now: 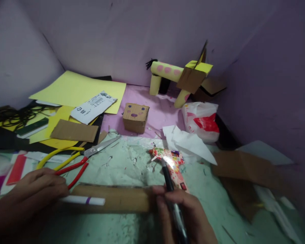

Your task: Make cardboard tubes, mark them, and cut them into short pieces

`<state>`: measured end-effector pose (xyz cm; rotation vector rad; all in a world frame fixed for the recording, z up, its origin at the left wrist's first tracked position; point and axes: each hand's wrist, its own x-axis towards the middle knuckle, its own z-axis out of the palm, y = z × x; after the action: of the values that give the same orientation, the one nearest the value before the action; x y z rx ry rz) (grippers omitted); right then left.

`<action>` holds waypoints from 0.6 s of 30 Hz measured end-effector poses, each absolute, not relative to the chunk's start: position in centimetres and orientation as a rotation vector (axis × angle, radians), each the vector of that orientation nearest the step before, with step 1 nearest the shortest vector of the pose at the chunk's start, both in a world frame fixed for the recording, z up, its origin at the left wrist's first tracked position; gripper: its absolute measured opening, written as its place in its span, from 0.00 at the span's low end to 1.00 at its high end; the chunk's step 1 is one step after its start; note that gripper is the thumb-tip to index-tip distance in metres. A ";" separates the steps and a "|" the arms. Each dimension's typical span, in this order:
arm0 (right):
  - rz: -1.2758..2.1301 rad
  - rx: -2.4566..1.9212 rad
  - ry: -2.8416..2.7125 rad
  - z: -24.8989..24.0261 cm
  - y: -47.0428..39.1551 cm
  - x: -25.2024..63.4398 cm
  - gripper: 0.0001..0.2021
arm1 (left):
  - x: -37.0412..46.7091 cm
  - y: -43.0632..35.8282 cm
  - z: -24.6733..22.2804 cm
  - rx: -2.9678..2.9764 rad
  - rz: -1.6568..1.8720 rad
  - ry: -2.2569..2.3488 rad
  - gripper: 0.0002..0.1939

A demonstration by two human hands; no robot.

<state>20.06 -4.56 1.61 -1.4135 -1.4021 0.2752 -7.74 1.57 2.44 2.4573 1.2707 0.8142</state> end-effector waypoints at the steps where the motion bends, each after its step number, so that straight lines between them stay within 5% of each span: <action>1: 0.288 -1.432 -1.349 1.6 -4.6 19.9 0.10 | -7.8 1.5 2.5 2.453 0.809 1.275 0.10; 18: 0.426 -1.546 -0.996 1.9 -5.1 17.5 0.05 | -8.1 1.4 2.7 2.420 0.706 1.320 0.10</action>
<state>17.51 -5.12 1.85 -1.5461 -0.9965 0.4262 -8.07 1.44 2.71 2.4205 1.3203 0.7056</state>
